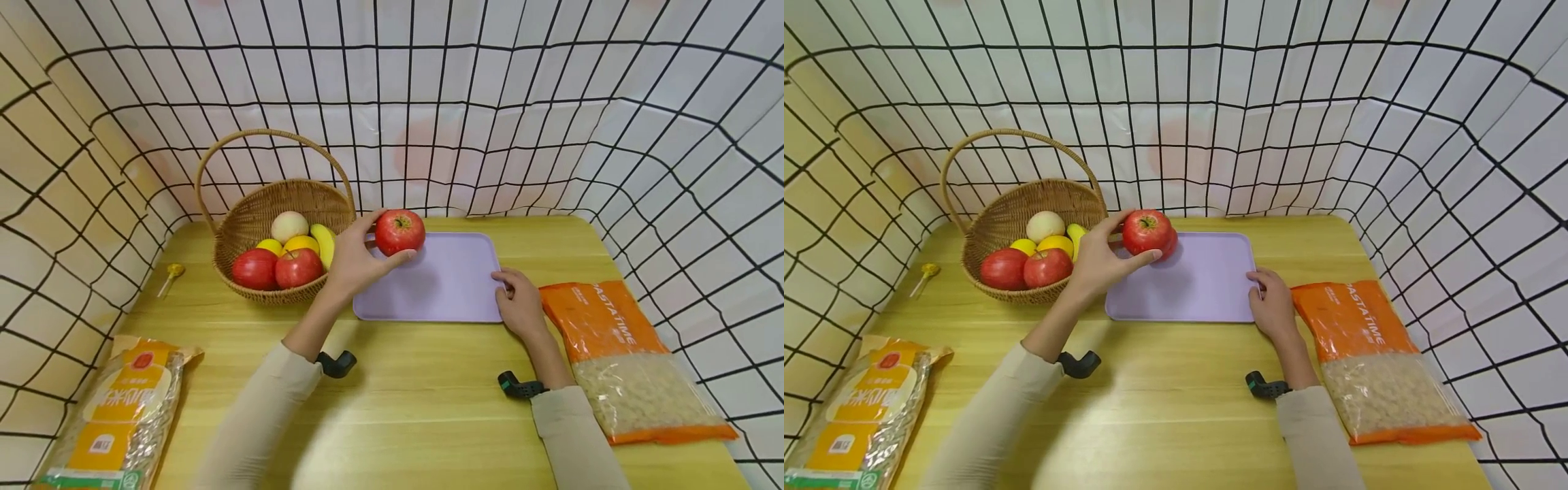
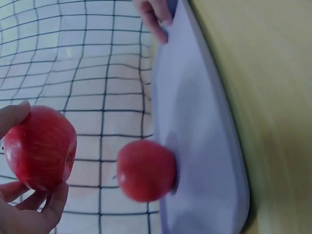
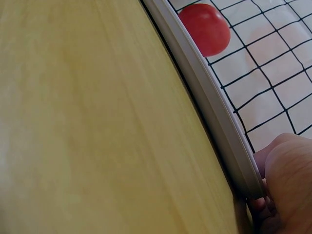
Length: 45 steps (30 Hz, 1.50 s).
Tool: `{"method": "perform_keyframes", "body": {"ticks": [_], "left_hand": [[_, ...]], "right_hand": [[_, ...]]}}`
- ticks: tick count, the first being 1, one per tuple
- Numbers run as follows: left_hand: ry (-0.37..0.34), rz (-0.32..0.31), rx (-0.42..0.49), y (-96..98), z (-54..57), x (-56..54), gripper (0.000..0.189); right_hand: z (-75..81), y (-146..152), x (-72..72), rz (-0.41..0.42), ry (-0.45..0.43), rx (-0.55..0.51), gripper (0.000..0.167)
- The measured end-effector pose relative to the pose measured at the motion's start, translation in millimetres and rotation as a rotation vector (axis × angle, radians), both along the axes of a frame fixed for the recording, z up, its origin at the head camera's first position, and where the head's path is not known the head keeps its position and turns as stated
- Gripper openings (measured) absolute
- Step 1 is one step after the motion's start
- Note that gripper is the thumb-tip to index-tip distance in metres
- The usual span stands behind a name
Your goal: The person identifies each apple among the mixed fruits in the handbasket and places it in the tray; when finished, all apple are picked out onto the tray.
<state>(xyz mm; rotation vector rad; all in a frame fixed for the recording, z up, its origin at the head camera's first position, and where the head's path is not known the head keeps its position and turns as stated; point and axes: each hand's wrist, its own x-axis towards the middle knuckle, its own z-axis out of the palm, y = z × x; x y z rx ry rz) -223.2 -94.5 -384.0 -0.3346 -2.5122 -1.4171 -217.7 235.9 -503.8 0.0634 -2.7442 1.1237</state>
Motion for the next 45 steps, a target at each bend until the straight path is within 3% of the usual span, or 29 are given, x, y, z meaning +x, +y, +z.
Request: {"method": "perform_keyframes", "body": {"ticks": [9,16,24,29,35,45], "left_hand": [[-0.069,-0.023,-0.018,46.6,-18.1,-25.3,0.087],[-0.081,-0.056,-0.054,77.5,-34.7,-34.1,0.089],[-0.117,-0.069,0.003,103.5,-57.3,-46.2,0.082],[-0.183,-0.049,0.011,115.0,-68.4,-49.9,0.085],[-0.215,-0.019,0.045,124.4,-73.6,-54.7,0.084],[-0.244,0.008,-0.002,130.1,-85.8,-58.8,0.09]], "right_hand": [[3.3,-1,0.7,-0.008,-0.008,-0.005,0.035],[-0.8,-1,0.5,-0.011,-0.007,-0.004,0.034],[1.4,1,1.0,-0.015,-0.008,0.003,0.034],[1.3,-1,1.3,-0.009,-0.013,0.013,0.035],[0.4,1,1.6,-0.015,-0.008,0.008,0.035],[-1.2,1,0.1,-0.011,-0.009,0.016,0.035]]}}
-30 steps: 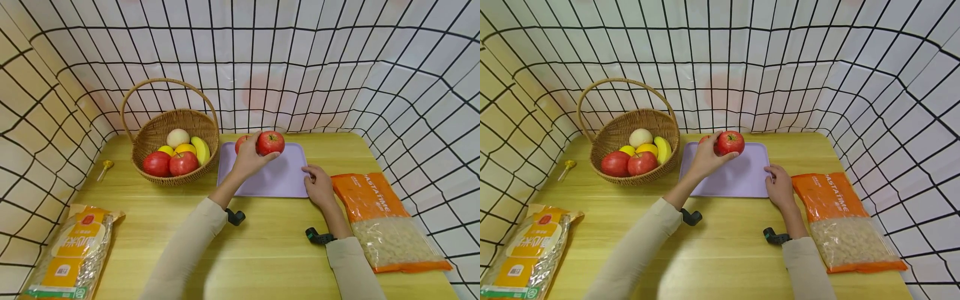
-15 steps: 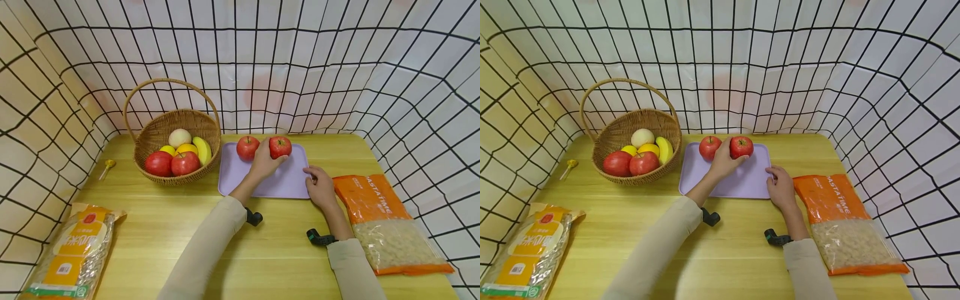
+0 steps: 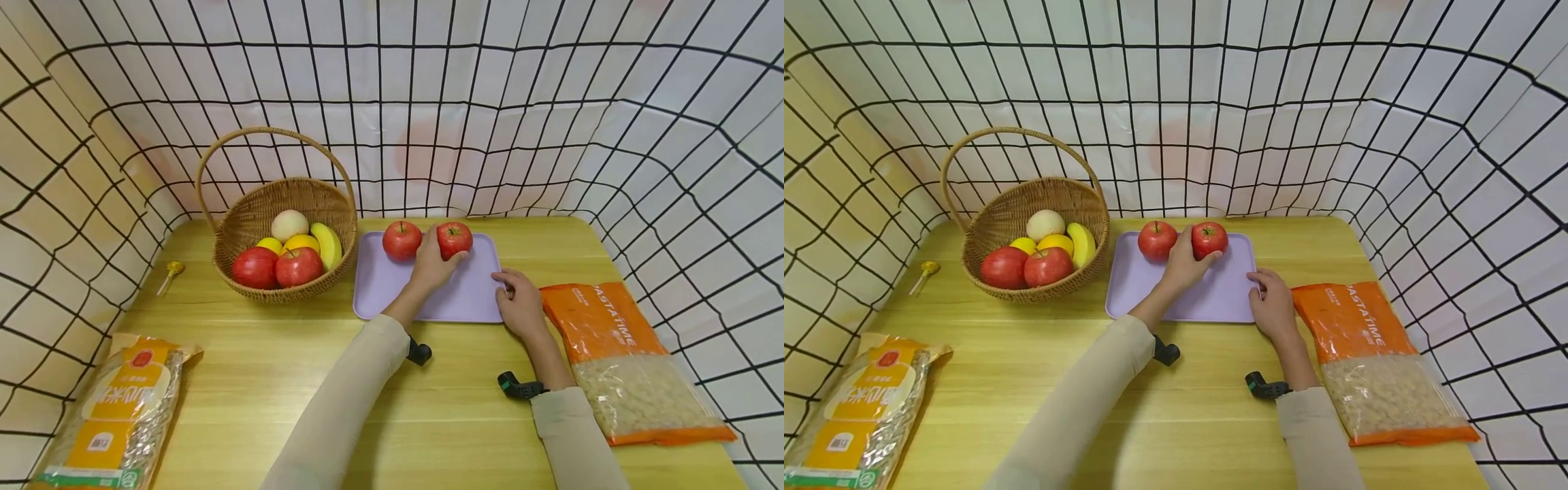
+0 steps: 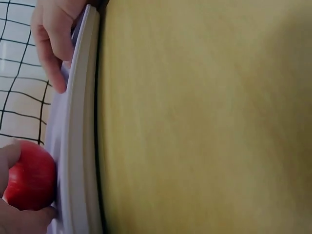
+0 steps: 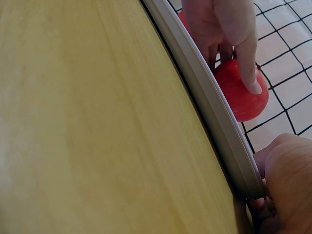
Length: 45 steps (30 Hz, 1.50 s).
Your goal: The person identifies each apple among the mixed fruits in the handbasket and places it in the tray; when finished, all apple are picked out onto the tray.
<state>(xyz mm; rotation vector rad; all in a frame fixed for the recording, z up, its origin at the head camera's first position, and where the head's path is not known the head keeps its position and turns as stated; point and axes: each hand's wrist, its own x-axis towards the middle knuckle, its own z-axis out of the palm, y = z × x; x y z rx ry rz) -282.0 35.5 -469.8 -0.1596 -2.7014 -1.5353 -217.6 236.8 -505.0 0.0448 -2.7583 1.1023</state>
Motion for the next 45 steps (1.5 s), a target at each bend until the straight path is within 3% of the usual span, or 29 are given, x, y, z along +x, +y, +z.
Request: {"method": "perform_keyframes", "body": {"ticks": [5,11,17,24,29,35,40,45], "left_hand": [[-0.009,-0.054,-0.043,-7.7,8.5,5.6,0.095],[-0.021,-0.132,0.008,-33.5,41.9,23.8,0.086],[0.019,-0.196,0.049,-74.2,75.7,45.8,0.076],[0.094,-0.249,0.063,-132.4,103.3,72.5,0.072],[0.191,-0.223,-0.003,-170.4,110.9,86.1,0.065],[0.287,-0.138,-0.104,-215.5,114.5,94.8,0.066],[0.248,-0.042,-0.214,-247.2,115.1,99.2,0.069],[0.191,0.0,-0.289,-264.8,111.6,98.1,0.068]], "right_hand": [[1.2,-3,-0.3,0.002,0.002,0.0,0.035],[3.1,-4,-1.3,0.001,0.015,0.006,0.034],[2.1,-2,-0.9,0.003,0.017,-0.006,0.034],[1.3,-2,1.7,-0.004,0.001,-0.012,0.034],[-0.1,-1,1.8,-0.004,-0.009,-0.014,0.035],[-0.5,-1,1.9,-0.009,-0.006,-0.007,0.034],[0.1,-2,2.0,-0.001,0.001,-0.01,0.034],[-0.9,-1,1.4,-0.002,0.0,-0.011,0.034]]}}
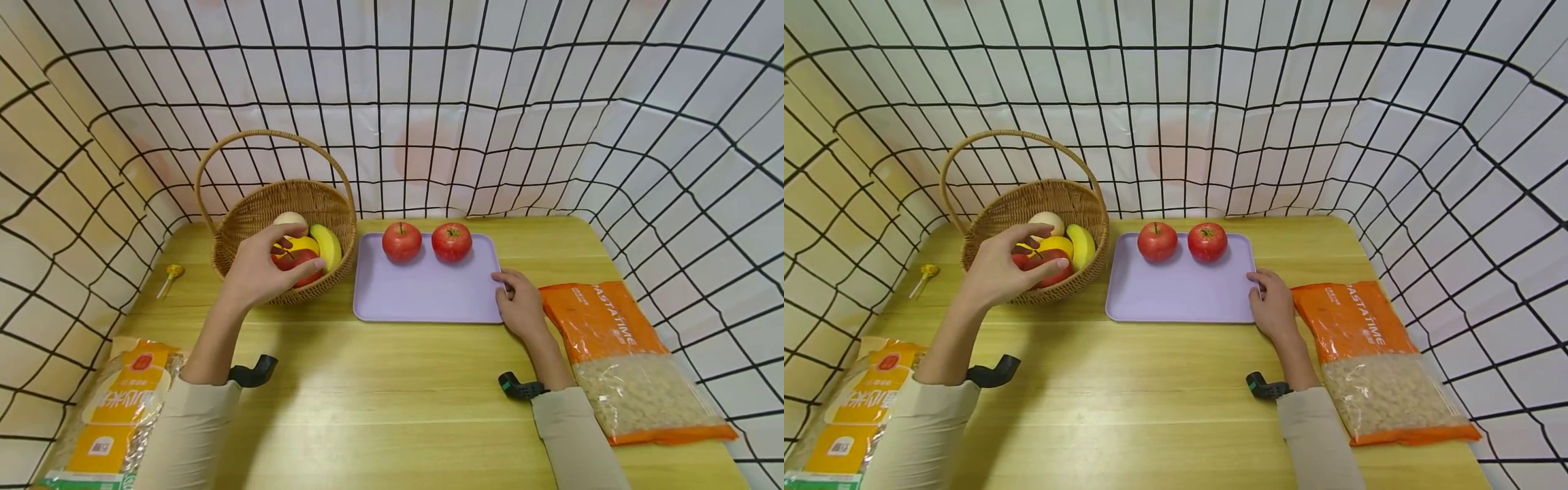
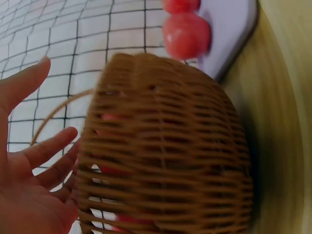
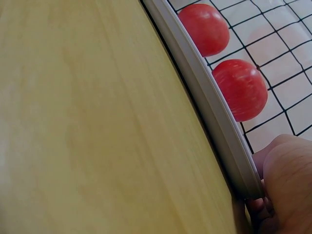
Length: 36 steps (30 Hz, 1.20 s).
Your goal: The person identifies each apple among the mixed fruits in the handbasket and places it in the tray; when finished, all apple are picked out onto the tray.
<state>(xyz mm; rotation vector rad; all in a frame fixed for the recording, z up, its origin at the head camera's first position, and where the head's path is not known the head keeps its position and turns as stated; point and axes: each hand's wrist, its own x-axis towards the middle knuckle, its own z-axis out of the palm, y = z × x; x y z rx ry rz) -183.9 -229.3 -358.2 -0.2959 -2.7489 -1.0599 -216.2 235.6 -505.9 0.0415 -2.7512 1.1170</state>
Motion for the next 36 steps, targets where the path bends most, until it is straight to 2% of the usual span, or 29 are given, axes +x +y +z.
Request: {"method": "perform_keyframes", "body": {"ticks": [13,26,29,36], "left_hand": [[-0.057,0.044,-0.145,-16.9,-9.3,-3.6,0.076],[-0.094,0.04,-0.285,-12.5,-12.5,-1.1,0.089],[-0.065,0.033,-0.335,-10.4,-13.5,-1.8,0.088],[0.053,0.025,-0.505,-11.2,-17.9,-7.5,0.083]], "right_hand": [[2.0,-1,0.8,0.006,0.002,0.003,0.035],[2.3,0,1.0,0.011,0.013,0.009,0.034],[1.4,-1,1.1,0.006,0.033,0.011,0.033],[-0.8,1,-1.3,0.005,0.039,0.021,0.033]]}}
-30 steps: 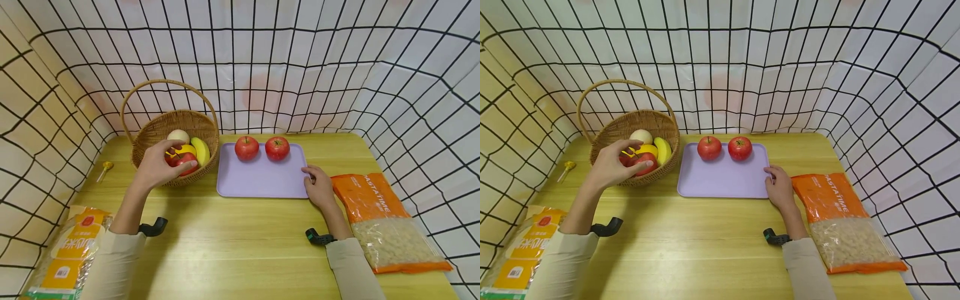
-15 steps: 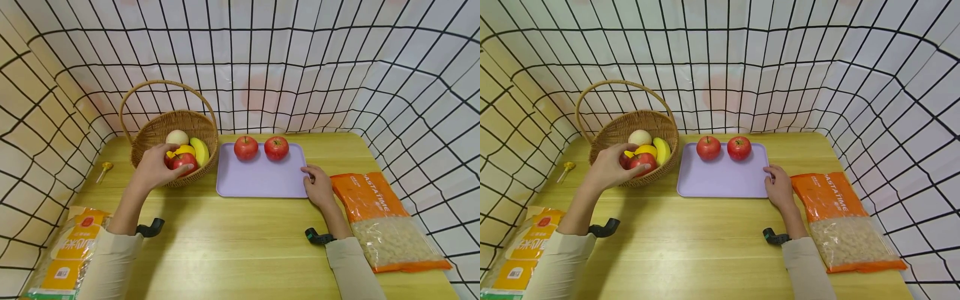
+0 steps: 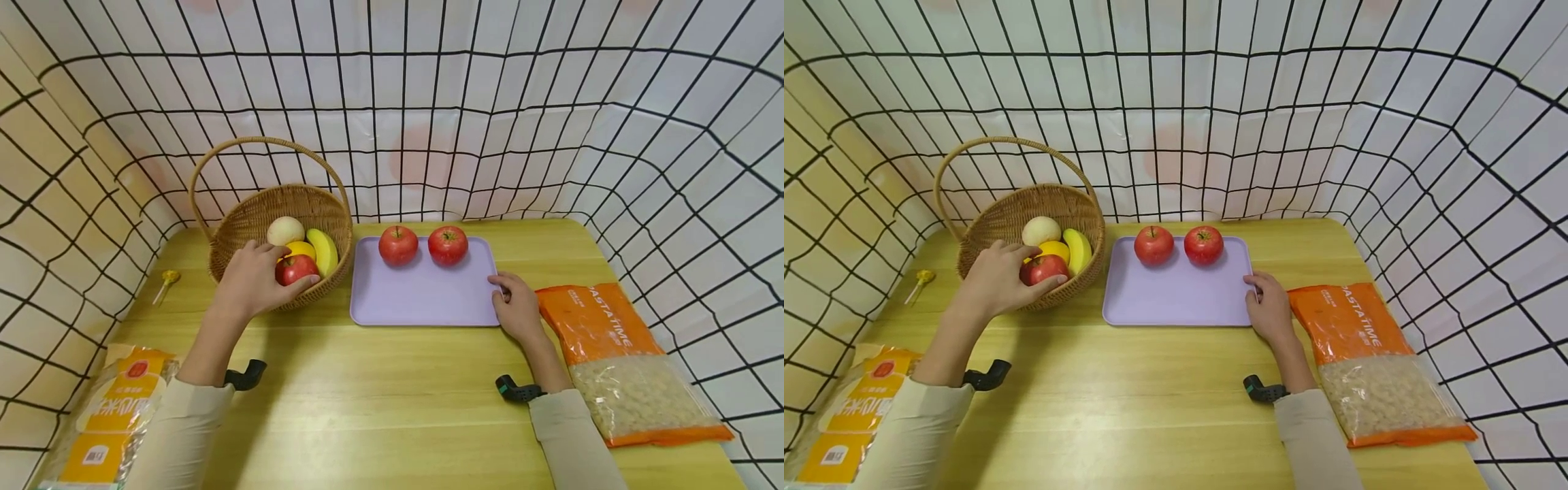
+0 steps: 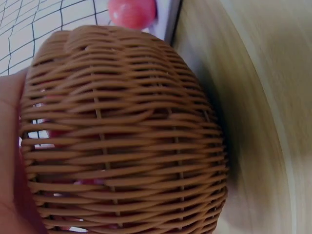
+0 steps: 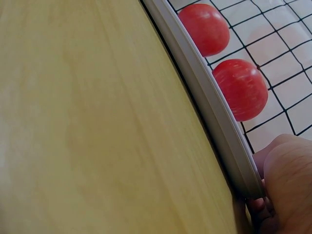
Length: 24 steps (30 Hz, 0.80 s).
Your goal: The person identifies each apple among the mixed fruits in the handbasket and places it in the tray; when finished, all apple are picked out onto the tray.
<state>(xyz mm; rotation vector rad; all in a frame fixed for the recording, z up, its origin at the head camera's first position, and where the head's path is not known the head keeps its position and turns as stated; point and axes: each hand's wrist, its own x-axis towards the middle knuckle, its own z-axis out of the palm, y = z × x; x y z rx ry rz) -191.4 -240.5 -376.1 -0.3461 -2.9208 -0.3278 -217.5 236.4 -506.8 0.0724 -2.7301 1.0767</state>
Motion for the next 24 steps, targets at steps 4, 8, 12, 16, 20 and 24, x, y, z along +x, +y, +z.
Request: {"method": "perform_keyframes", "body": {"ticks": [4,8,12,16,20,24], "left_hand": [[0.005,-0.006,-0.054,-2.9,-2.1,0.0,0.083],[-0.016,-0.016,-0.053,-4.2,-3.3,-0.8,0.085],[-0.036,-0.021,0.0,-3.9,-5.2,-3.7,0.081],[0.005,-0.026,0.055,-2.6,-7.7,-6.8,0.077],[0.066,-0.029,0.103,-2.0,-9.4,-7.3,0.077],[0.074,-0.011,0.16,-2.1,-10.6,-6.3,0.081]], "right_hand": [[-0.9,-1.0,0.2,0.003,-0.006,-0.007,0.033],[-1.2,-0.4,0.6,0.002,-0.014,-0.004,0.034],[-1.3,0.6,1.3,-0.002,-0.019,-0.004,0.034],[-0.9,0.9,1.8,-0.002,-0.021,-0.005,0.034],[0.1,1.0,1.9,-0.003,-0.014,-0.006,0.034],[0.2,1.5,1.3,0.002,-0.012,-0.004,0.033]]}}
